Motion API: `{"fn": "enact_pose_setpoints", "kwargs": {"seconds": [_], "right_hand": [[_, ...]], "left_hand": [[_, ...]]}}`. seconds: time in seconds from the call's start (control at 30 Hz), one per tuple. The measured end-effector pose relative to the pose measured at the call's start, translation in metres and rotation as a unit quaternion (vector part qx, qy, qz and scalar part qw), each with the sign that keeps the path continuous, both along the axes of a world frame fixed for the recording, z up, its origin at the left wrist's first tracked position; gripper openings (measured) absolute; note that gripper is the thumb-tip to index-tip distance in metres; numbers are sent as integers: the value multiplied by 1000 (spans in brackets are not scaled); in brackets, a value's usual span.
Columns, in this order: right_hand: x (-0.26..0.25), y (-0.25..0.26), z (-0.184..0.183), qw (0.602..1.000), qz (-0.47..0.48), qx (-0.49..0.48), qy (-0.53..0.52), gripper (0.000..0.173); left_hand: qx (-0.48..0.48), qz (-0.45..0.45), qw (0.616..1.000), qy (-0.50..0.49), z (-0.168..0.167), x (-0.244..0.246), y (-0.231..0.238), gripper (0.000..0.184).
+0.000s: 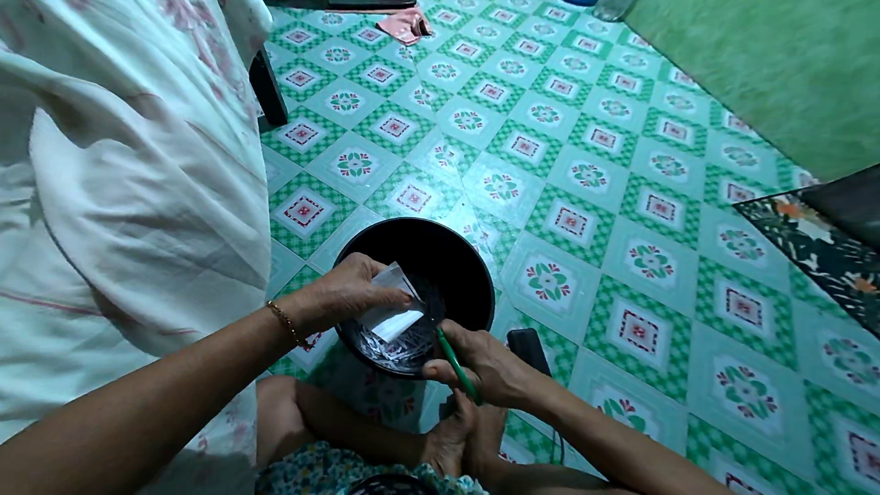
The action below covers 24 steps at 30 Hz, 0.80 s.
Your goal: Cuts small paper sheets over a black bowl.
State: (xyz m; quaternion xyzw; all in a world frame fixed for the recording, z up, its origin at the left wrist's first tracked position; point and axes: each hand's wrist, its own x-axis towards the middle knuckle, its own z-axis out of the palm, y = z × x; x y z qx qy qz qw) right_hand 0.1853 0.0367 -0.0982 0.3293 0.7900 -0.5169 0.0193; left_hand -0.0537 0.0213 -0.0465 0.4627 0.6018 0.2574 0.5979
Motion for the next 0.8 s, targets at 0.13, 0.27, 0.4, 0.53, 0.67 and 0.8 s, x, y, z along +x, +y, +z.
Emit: {"fn": "enact_pose_setpoints", "kwargs": {"seconds": [0.13,0.27,0.4,0.53,0.67,0.8], "right_hand": [[1,-2,-4,999,-8,43,32,61],[1,-3,-5,997,-22,53,44,53],[0,-3,-6,998,-25,40,48,55],[-1,-2,-5,998,-20,40,41,57],[-1,-3,-4,998,-31,44,42,50],[-2,-1,-1,999,-23,30,25,51]], "left_hand": [[-11,-1,1000,-3,2,0,1,12],[-27,7,999,-17,1,-1,1,11],[-41,18,999,-23,2,1,1,10],[-37,13,999,-27,1,2,0,11],[-32,15,999,-31,-2,2,-1,12],[-39,3,999,-28,0,3,-1,13]]}}
